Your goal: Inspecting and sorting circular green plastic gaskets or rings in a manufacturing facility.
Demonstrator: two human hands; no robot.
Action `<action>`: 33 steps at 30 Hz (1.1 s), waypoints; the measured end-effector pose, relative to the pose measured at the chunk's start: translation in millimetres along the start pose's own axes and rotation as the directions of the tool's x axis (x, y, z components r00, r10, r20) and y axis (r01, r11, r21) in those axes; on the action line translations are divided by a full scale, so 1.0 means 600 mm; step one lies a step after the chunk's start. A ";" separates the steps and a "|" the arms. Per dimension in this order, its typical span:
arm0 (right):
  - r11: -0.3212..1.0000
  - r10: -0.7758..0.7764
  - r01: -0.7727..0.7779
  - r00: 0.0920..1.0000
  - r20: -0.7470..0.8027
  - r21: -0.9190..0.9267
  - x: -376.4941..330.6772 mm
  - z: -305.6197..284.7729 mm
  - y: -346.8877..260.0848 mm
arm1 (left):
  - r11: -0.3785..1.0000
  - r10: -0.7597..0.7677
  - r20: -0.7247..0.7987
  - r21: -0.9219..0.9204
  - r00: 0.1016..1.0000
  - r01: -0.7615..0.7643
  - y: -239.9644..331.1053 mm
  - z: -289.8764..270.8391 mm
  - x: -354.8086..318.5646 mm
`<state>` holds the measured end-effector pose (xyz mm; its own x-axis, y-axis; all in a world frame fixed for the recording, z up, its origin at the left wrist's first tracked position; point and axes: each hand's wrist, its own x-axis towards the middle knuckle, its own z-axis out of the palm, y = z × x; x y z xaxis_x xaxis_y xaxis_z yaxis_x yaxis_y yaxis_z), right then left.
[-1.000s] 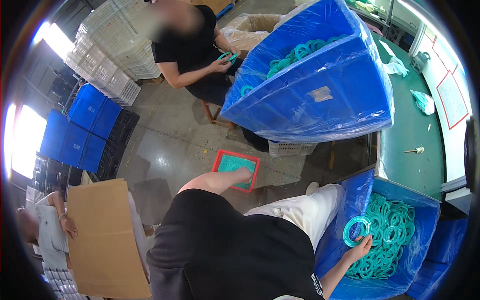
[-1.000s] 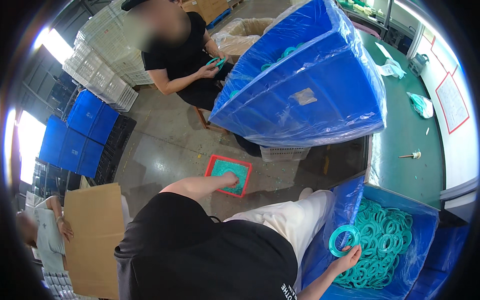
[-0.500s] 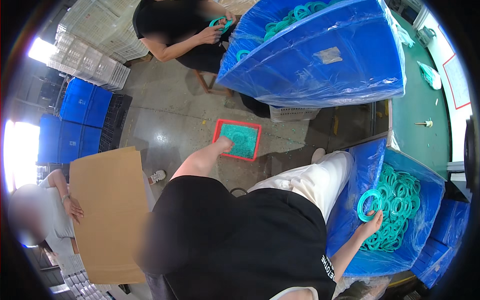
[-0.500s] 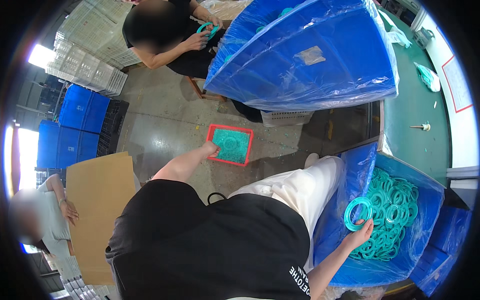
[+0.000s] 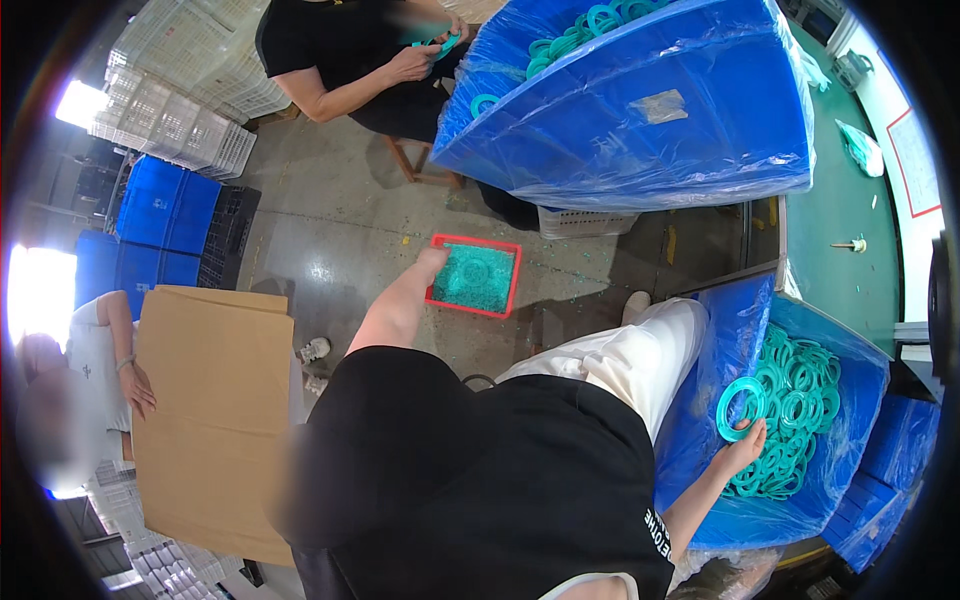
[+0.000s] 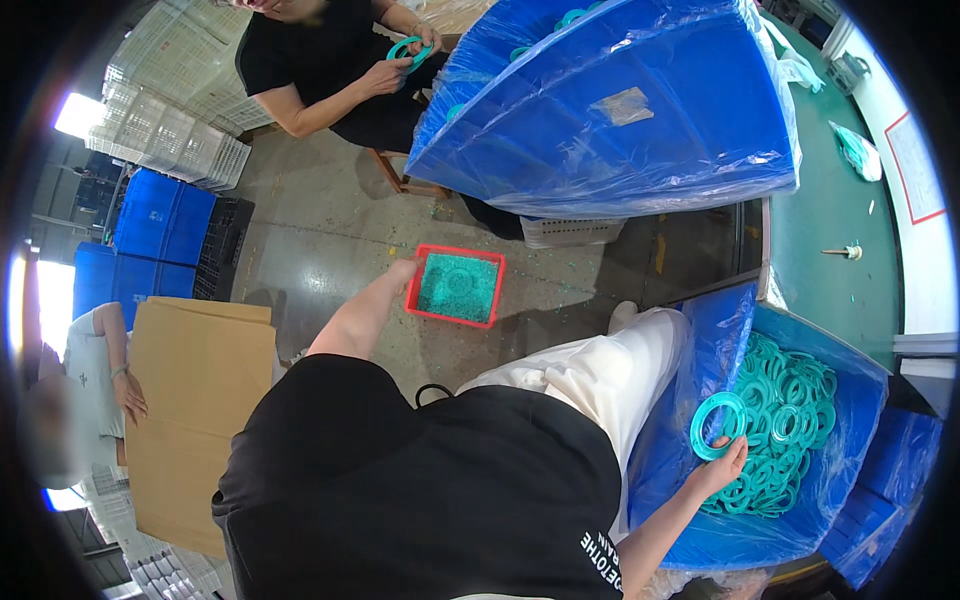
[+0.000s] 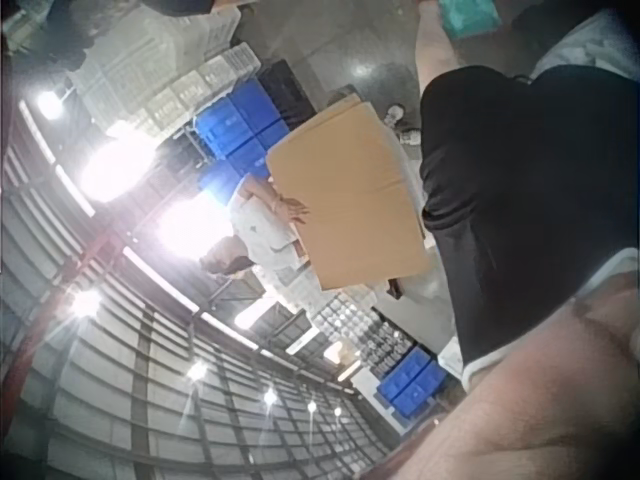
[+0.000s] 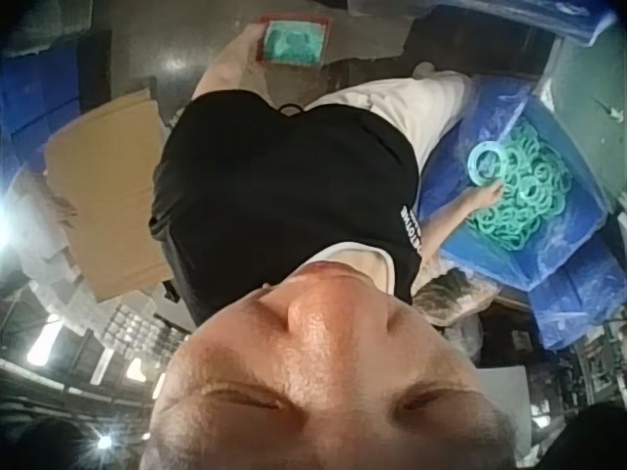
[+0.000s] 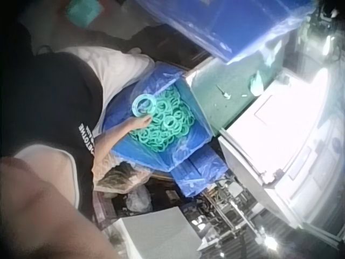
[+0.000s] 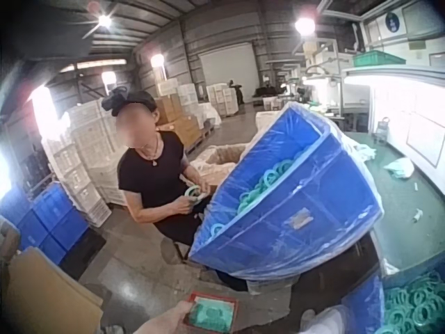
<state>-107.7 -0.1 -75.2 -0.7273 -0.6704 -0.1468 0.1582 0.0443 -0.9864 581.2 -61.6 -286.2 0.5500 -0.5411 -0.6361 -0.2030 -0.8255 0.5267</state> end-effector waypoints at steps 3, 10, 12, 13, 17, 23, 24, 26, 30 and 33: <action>1.000 0.025 -0.025 0.999 0.024 0.014 0.009 -0.008 0.020 | 0.910 -0.055 0.123 -0.403 0.991 0.100 -0.001 -0.050 -0.011; 0.999 0.034 -0.036 0.998 0.054 0.019 -0.001 -0.020 0.011 | 0.998 0.032 0.002 0.053 0.999 -0.032 0.073 -0.022 -0.120; 0.999 0.037 -0.037 0.999 0.021 0.015 0.000 -0.020 0.013 | 0.959 -0.051 0.053 -0.277 0.997 0.063 0.093 -0.022 -0.134; 0.999 0.035 -0.035 0.999 0.023 0.021 0.002 -0.020 0.014 | 0.958 -0.072 0.073 -0.271 0.995 0.089 0.101 -0.024 -0.139; 0.996 0.056 -0.055 0.998 -0.009 0.067 -0.007 -0.009 0.003 | 0.987 -0.072 0.159 -0.127 0.985 0.093 0.112 -0.013 -0.137; 0.991 0.092 -0.094 0.995 0.028 0.096 -0.006 -0.005 0.000 | 0.947 0.237 0.064 0.207 0.969 -0.245 0.074 0.023 -0.111; 0.989 0.101 -0.105 0.994 0.044 0.100 -0.007 -0.001 -0.001 | 0.947 0.237 0.058 0.209 0.970 -0.244 0.071 0.026 -0.113; 0.988 0.100 -0.103 0.995 0.031 0.115 -0.005 -0.004 0.000 | 0.995 0.098 0.126 -0.036 0.987 -0.094 0.093 0.050 -0.135; 0.993 0.049 -0.053 0.998 0.035 0.102 0.009 -0.039 0.020 | 0.998 0.063 0.264 -0.025 0.962 -0.059 0.151 0.089 -0.191; 0.994 0.040 -0.037 0.999 -0.030 0.101 0.005 -0.039 0.022 | 0.902 0.303 0.369 0.187 0.879 -0.390 0.207 0.126 -0.245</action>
<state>-123.4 15.7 -90.1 -0.7398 -0.6459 -0.1887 0.2520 -0.0059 -0.9677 413.7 -96.6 -170.1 0.1228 -0.7848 -0.6075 -0.5491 -0.5636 0.6171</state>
